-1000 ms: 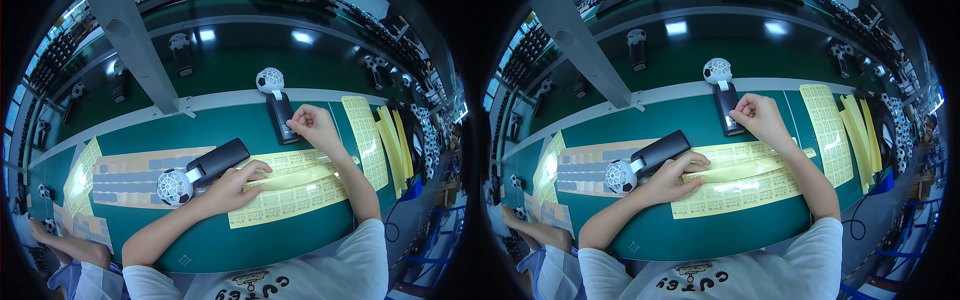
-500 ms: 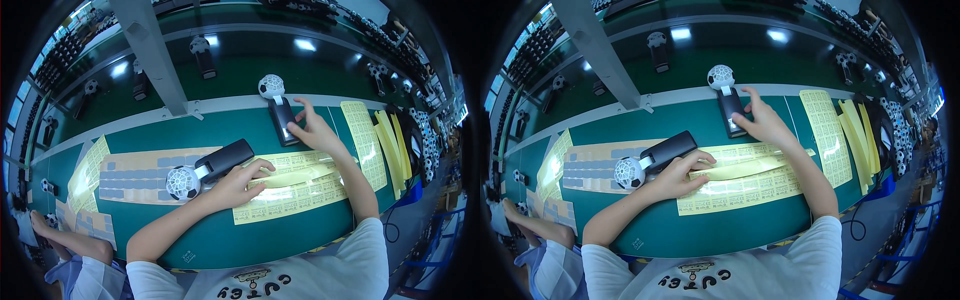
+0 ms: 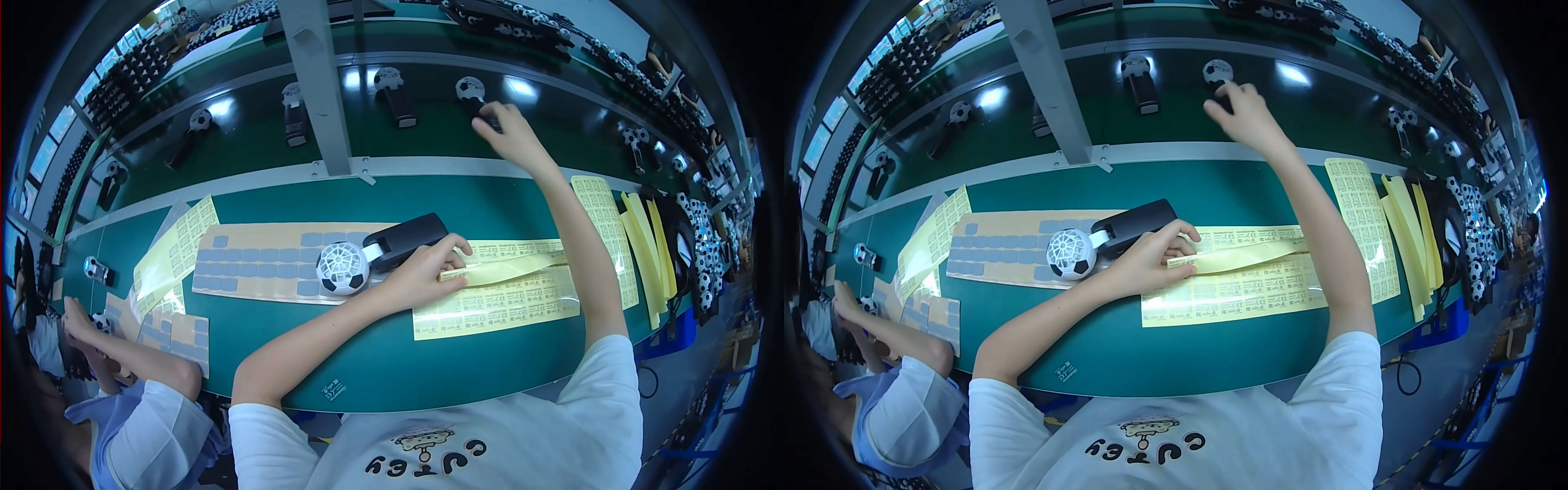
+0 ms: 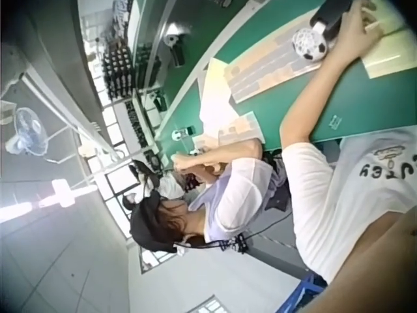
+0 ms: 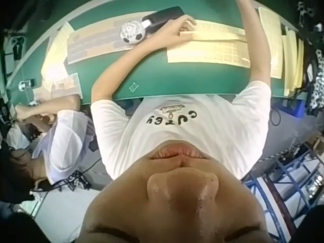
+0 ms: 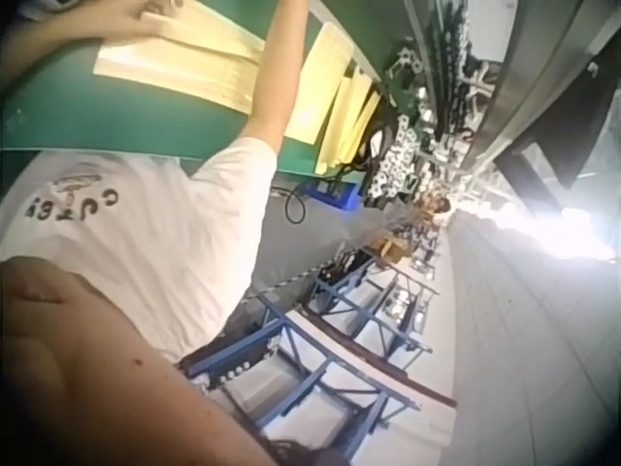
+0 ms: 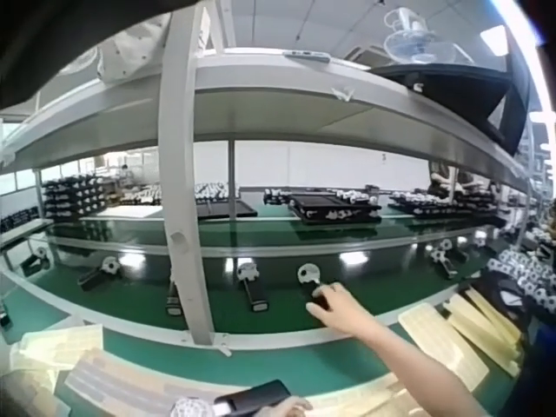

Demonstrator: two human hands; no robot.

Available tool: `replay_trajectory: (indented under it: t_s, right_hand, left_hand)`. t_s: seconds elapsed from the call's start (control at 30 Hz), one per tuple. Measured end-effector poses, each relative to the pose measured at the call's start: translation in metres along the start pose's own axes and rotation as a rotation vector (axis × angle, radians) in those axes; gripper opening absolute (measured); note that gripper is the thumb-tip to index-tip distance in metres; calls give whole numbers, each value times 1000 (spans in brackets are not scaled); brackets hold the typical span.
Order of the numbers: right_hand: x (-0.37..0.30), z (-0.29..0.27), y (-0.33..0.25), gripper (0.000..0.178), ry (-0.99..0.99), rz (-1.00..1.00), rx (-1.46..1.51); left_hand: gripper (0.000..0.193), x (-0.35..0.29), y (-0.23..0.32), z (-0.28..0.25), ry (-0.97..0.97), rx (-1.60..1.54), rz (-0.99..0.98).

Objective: The person assembles electronic handheld devices by hand, then labels them with stickers from a sheet, writing on the labels with a pen.

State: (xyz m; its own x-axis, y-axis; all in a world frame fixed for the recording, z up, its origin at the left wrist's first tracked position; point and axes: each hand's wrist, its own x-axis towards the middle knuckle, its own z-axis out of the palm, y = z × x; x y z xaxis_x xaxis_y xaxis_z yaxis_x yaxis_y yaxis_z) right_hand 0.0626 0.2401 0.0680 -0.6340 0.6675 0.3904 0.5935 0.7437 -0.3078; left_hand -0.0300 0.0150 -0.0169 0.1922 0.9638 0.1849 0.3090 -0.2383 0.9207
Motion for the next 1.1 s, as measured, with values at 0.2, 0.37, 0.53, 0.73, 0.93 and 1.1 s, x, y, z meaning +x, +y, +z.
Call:
replay_trajectory:
  t_s: [0.2, 0.37, 0.53, 0.73, 0.93, 1.1]
  right_hand:
    - [-121, -34, -62, 12, -578, -153, 228]
    - [-162, -18, -62, 6, -364, -128, 491]
    - [-164, -12, -58, 9, -237, -256, 323]
    - [-169, 1, -52, 12, -97, -324, 307]
    - [-173, 10, -49, 13, 22, -371, 316]
    - [-173, 10, -45, 13, -2, -342, 409]
  left_hand:
    - [49, -8, -6, 0, 70, -128, -8]
    - [53, -2, 1, 0, 13, -90, -36]
    - [54, -4, -1, -2, 18, -108, -16]
    - [51, -3, 8, -6, -31, -168, -126]
    - [48, -4, 2, -6, 3, -250, -111]
    - [47, -4, -3, -4, 6, -281, -96]
